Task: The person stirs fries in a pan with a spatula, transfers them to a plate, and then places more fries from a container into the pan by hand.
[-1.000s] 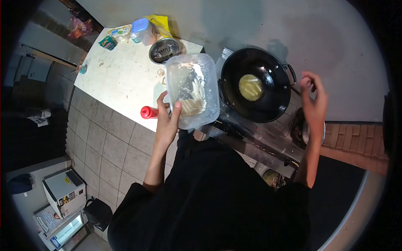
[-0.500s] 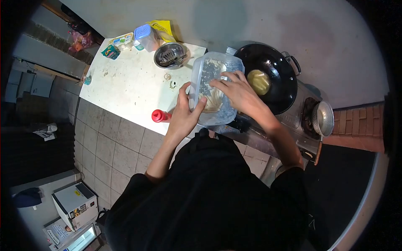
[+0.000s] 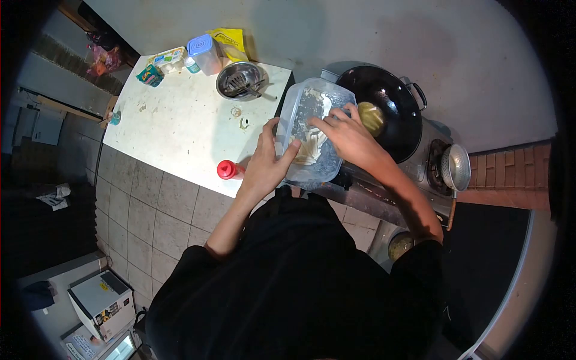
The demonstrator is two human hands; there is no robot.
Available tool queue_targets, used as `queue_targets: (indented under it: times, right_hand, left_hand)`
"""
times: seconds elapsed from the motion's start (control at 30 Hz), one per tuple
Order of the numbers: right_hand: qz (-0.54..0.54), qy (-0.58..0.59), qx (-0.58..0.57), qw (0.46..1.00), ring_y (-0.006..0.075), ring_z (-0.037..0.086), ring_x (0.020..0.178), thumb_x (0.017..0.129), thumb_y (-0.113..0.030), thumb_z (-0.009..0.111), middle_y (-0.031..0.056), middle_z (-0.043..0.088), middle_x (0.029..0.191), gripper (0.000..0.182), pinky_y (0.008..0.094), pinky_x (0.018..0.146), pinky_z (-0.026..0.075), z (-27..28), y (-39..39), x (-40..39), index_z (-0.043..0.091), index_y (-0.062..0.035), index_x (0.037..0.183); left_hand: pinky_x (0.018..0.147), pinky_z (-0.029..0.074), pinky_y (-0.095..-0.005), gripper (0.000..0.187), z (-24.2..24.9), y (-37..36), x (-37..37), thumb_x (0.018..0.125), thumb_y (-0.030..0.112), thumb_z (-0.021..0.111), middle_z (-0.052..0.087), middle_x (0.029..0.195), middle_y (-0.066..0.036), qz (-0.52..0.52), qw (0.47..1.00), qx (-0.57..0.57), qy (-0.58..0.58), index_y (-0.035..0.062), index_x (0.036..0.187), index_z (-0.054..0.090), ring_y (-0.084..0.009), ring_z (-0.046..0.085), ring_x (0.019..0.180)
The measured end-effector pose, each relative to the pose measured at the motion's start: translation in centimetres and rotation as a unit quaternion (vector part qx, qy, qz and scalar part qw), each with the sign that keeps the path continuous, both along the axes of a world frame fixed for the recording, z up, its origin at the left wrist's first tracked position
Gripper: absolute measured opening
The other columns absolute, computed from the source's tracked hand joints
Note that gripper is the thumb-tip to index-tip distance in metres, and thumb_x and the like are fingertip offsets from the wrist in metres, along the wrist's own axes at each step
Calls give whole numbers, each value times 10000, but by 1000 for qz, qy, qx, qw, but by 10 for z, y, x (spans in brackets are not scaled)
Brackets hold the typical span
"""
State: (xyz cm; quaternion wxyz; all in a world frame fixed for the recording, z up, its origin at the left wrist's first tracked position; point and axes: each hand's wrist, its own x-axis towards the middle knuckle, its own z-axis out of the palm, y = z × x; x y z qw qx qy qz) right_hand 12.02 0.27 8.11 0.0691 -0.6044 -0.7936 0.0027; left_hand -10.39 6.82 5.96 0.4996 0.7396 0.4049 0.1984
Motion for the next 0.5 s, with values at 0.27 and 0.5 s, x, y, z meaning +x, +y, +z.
queue_targets:
  times: [0.27, 0.5]
  right_hand:
    - [-18, 37, -36, 999, 295, 587, 1073, 801, 24, 582, 109, 674, 888, 537, 549, 1061, 297, -7, -5, -5, 536, -111, 1318]
    - [1, 10, -39, 999, 295, 585, 1074, 824, 19, 560, 111, 656, 967, 526, 558, 1083, 286, -15, -12, -12, 546, -105, 1334]
  left_hand:
    - [1023, 443, -478, 780, -1, 1, -2, 948, 524, 577, 453, 1376, -323, -12, 999, -52, 6, 26, 1471, 282, -427, 533, 1244]
    - [1018, 445, -483, 772, -1, 1, -2, 948, 519, 576, 466, 1353, -325, -14, 999, -48, 4, 36, 1472, 281, -431, 542, 1232]
